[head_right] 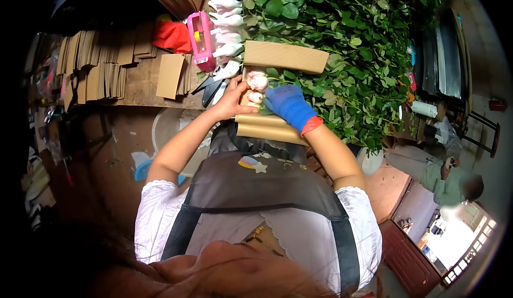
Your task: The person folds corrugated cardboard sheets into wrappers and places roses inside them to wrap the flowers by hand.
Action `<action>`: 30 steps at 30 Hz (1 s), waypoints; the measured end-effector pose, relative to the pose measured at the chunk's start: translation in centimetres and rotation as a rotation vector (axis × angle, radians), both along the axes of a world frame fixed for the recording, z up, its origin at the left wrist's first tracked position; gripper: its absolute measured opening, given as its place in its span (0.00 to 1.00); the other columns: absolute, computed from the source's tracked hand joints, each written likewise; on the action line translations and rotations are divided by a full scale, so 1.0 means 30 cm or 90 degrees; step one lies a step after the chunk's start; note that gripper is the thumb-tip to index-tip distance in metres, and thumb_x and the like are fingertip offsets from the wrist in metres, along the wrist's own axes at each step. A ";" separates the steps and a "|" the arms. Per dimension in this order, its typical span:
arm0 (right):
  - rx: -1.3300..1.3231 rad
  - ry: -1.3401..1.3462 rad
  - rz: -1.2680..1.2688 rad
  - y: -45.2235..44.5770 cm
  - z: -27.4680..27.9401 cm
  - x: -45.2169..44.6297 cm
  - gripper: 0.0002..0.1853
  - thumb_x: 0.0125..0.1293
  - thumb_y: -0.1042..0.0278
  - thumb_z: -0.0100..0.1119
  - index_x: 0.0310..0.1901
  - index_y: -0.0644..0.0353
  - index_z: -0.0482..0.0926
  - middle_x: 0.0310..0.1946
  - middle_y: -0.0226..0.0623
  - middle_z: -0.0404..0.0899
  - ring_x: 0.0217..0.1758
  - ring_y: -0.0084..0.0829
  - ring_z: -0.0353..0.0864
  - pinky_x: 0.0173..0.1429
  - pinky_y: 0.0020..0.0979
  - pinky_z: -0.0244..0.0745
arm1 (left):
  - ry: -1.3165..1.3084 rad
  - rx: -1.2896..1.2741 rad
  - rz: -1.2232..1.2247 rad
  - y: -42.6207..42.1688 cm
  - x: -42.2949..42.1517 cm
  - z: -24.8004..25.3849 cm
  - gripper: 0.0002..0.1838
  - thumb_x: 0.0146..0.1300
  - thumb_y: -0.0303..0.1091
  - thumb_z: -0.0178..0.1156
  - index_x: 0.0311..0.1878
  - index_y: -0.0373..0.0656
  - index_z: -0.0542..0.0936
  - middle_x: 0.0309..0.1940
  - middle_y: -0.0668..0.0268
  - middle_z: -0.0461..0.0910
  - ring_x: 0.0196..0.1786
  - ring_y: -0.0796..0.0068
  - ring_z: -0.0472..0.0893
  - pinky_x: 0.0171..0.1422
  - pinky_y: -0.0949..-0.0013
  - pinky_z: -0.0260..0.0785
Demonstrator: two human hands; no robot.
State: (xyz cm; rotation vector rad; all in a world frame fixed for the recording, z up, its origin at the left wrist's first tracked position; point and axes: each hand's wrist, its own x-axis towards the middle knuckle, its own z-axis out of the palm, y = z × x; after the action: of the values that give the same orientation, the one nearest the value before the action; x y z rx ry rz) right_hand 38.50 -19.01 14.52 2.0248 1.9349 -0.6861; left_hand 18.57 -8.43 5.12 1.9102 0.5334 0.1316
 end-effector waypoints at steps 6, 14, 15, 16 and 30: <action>-0.070 -0.069 0.055 0.043 -0.010 -0.034 0.15 0.71 0.54 0.54 0.38 0.55 0.84 0.33 0.42 0.88 0.38 0.42 0.89 0.43 0.45 0.81 | 0.015 -0.015 0.035 0.005 0.016 -0.010 0.37 0.49 0.49 0.82 0.62 0.49 0.80 0.75 0.42 0.55 0.77 0.40 0.56 0.81 0.50 0.52; 0.037 -0.021 -0.130 0.017 0.120 -0.019 0.16 0.69 0.47 0.55 0.49 0.46 0.80 0.37 0.41 0.87 0.40 0.47 0.87 0.43 0.48 0.79 | -0.040 0.014 0.164 -0.046 0.028 -0.011 0.19 0.50 0.46 0.80 0.42 0.49 0.88 0.66 0.51 0.72 0.69 0.44 0.69 0.74 0.51 0.61; 0.039 -0.018 -0.120 0.016 0.085 -0.014 0.16 0.69 0.47 0.55 0.49 0.47 0.80 0.37 0.41 0.87 0.40 0.47 0.87 0.43 0.48 0.79 | -0.041 0.015 0.163 -0.046 0.025 -0.001 0.19 0.50 0.46 0.80 0.42 0.49 0.88 0.66 0.51 0.72 0.68 0.44 0.70 0.74 0.52 0.61; 0.044 -0.017 -0.113 0.019 0.044 -0.008 0.16 0.69 0.46 0.55 0.48 0.47 0.80 0.37 0.41 0.87 0.40 0.47 0.87 0.43 0.48 0.79 | -0.043 0.018 0.160 -0.043 0.024 0.009 0.18 0.50 0.46 0.80 0.41 0.49 0.88 0.66 0.52 0.73 0.68 0.44 0.70 0.74 0.52 0.61; 0.134 -0.019 -0.013 0.026 -0.053 0.011 0.14 0.71 0.50 0.57 0.39 0.52 0.78 0.32 0.40 0.86 0.35 0.46 0.86 0.40 0.47 0.78 | -0.051 0.070 0.143 -0.033 0.041 0.041 0.36 0.53 0.48 0.77 0.64 0.47 0.76 0.58 0.52 0.75 0.64 0.49 0.72 0.72 0.54 0.62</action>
State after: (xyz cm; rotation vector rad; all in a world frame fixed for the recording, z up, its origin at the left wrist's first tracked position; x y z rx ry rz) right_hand 38.82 -18.22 12.92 2.1661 2.0477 -0.4700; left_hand 19.80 -9.42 6.36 1.9376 0.6980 0.3878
